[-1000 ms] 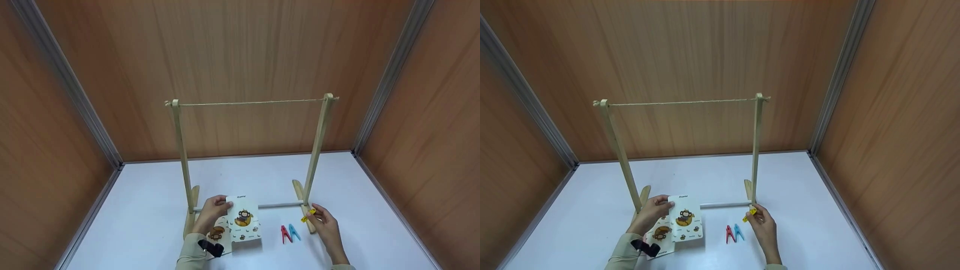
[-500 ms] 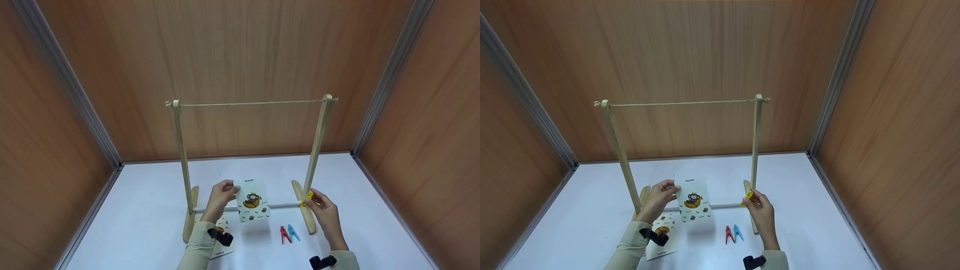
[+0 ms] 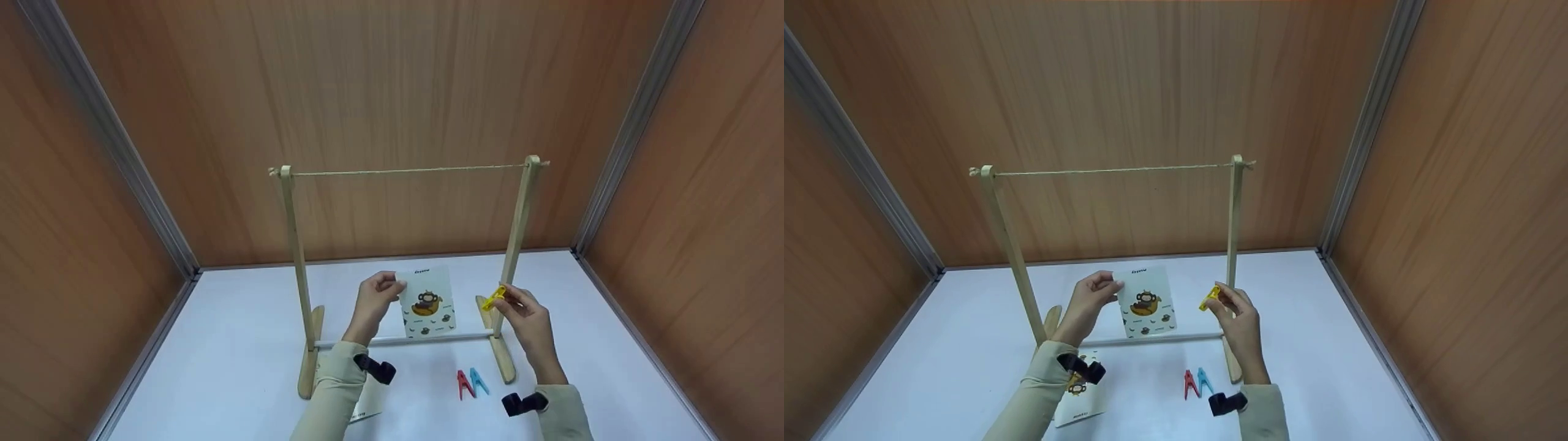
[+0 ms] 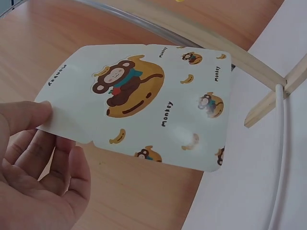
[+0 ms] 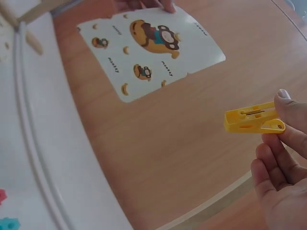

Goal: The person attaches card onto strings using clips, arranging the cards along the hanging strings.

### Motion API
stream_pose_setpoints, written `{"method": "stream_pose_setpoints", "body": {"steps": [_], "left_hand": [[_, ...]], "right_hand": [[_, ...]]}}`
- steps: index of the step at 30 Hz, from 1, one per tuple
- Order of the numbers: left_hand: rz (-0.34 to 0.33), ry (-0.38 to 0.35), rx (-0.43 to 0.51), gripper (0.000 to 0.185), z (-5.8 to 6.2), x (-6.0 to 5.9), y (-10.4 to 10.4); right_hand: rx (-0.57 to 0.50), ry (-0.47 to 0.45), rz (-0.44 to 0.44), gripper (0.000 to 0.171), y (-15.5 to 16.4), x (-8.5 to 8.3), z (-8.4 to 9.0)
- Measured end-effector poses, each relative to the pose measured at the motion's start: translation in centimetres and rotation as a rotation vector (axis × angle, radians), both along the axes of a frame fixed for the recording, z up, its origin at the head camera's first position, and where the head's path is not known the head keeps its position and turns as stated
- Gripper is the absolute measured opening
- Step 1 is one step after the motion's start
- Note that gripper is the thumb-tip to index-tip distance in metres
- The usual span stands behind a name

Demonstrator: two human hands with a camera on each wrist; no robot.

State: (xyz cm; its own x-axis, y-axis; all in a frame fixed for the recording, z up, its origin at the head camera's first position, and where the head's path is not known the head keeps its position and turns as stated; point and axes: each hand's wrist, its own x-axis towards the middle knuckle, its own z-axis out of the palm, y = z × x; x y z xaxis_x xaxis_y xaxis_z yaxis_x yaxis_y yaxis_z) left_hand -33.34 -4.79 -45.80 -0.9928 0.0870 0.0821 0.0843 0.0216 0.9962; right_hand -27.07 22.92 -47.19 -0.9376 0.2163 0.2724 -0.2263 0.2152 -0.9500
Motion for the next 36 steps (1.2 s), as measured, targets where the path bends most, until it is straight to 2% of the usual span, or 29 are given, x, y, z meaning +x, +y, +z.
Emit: {"method": "stream_pose_setpoints", "body": {"steps": [7,22,31,36], "left_hand": [[0.008,0.018,0.022,0.023,2.1,-0.5,0.8],[0.002,0.095,0.059,0.020,5.9,-0.9,2.6],[-0.039,0.134,0.063,0.022,8.0,-1.4,3.5],[-0.039,0.154,0.072,0.021,9.1,-1.5,3.8]], "right_hand": [[0.020,0.069,0.018,0.043,-0.5,-0.7,2.3],[0.054,0.109,0.030,0.043,-1.5,-1.9,7.2],[-0.004,0.160,0.066,0.045,-2.1,-2.5,9.9],[-0.018,0.190,0.069,0.045,-2.4,-3.0,11.1]]}}
